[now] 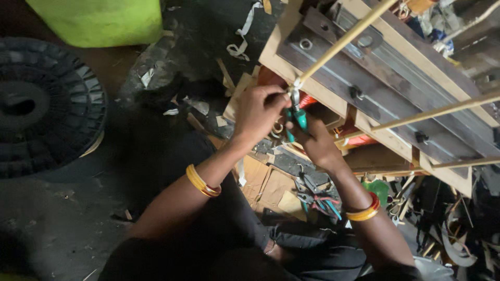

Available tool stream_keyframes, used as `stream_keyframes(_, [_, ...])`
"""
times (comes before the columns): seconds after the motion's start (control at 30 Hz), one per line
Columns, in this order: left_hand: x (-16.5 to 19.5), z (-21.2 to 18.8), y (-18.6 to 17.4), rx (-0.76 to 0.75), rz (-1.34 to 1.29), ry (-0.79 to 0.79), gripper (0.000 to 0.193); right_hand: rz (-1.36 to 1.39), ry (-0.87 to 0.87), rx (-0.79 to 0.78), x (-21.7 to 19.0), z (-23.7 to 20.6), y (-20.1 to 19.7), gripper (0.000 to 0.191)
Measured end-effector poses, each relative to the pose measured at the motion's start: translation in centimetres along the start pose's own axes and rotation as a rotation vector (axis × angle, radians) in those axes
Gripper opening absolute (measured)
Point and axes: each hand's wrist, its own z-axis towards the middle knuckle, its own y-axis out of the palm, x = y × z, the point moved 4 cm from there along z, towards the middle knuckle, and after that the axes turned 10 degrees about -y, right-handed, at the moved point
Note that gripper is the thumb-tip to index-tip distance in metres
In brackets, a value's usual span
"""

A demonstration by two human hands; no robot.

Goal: The person sits on the floor in front of a wooden frame holding copper-wound coils and ties white tape strips around the windings and wooden dowels to fasten them, occasionally using pliers to tighten or trim the tape, working along the row of coils one at a time.

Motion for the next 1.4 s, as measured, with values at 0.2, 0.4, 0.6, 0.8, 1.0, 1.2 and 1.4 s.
stream_keyframes(0.2, [0.8, -0.7, 0.3, 0.222, 0.572, 0.436, 0.012, -0.089, -0.22, 0.051, -2.3, 0.4, -1.0, 0.047])
stream_keyframes(0.4, [-0.6, -0.3, 0.8, 0.369, 1.106, 0.997, 0.013, -0.107, 0.003, -0.025, -0.9, 1.0, -0.9, 0.044])
stream_keyframes(0.6, [-0.8, -1.3, 0.1, 0.524, 1.269, 1.311, 0.014, 0.385, 0.125, -0.08, 1.7, 0.7, -0.2, 0.036])
stream_keyframes(0.8, [-1.3, -0.8, 1.5, 0.421, 1.289, 1.224, 0.015, 0.255, 0.03, -0.094, 2.8, 0.5, -0.4, 0.036])
stream_keyframes(1.0, [-1.8, 0.3, 0.8, 0.155, 0.13, 0.403, 0.008, 0.141, -0.1, 0.026, 2.6, 0.6, 1.3, 0.035])
stream_keyframes(1.2, [0.1, -1.4, 1.4, 0.393, 0.539, 0.596, 0.008, 0.127, -0.232, 0.079, 1.8, 0.1, 0.3, 0.035])
stream_keyframes(1.4, [0.9, -3.2, 2.0, 0.4, 0.985, 0.894, 0.015, 0.129, -0.289, 0.042, 1.0, -0.4, -0.1, 0.031])
